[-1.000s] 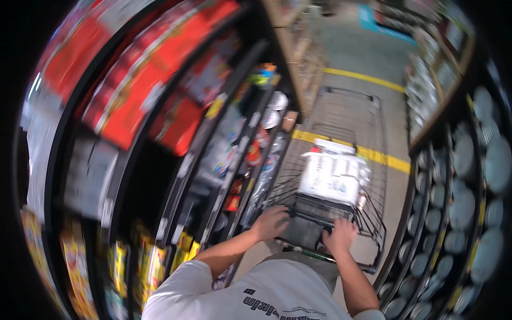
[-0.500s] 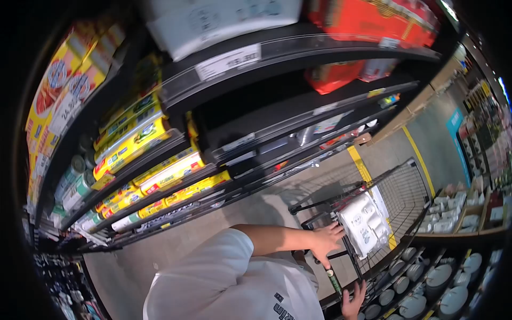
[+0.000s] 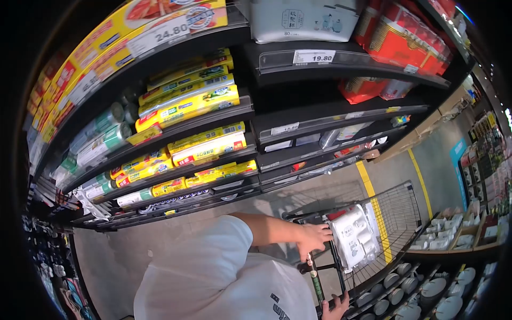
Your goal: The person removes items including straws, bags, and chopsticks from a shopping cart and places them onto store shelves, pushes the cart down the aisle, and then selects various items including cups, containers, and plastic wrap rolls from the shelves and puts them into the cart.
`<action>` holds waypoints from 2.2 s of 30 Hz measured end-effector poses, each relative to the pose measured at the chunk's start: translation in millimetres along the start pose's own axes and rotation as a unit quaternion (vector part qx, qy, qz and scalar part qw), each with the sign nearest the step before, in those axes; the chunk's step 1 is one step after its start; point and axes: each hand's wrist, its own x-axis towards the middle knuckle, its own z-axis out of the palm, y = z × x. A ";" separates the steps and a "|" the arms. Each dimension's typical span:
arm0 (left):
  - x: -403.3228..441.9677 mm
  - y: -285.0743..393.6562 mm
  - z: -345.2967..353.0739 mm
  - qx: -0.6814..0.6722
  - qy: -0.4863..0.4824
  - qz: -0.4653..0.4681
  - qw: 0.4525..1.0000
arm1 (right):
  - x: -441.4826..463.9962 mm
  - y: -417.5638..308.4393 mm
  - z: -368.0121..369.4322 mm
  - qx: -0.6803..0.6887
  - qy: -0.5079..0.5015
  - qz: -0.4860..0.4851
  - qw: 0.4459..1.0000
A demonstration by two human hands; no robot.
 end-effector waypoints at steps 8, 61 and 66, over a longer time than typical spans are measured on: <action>-21.2 36.5 12.8 -0.009 0.034 0.019 0.999 | -33.1 -18.4 13.1 0.103 0.123 0.027 0.987; -482.3 109.2 -313.4 0.160 0.099 -0.531 0.826 | -260.6 -327.3 132.9 0.087 0.142 0.066 0.984; -482.7 94.6 -306.0 0.194 0.062 -0.543 0.814 | -260.6 -316.3 139.2 0.090 0.153 0.076 0.981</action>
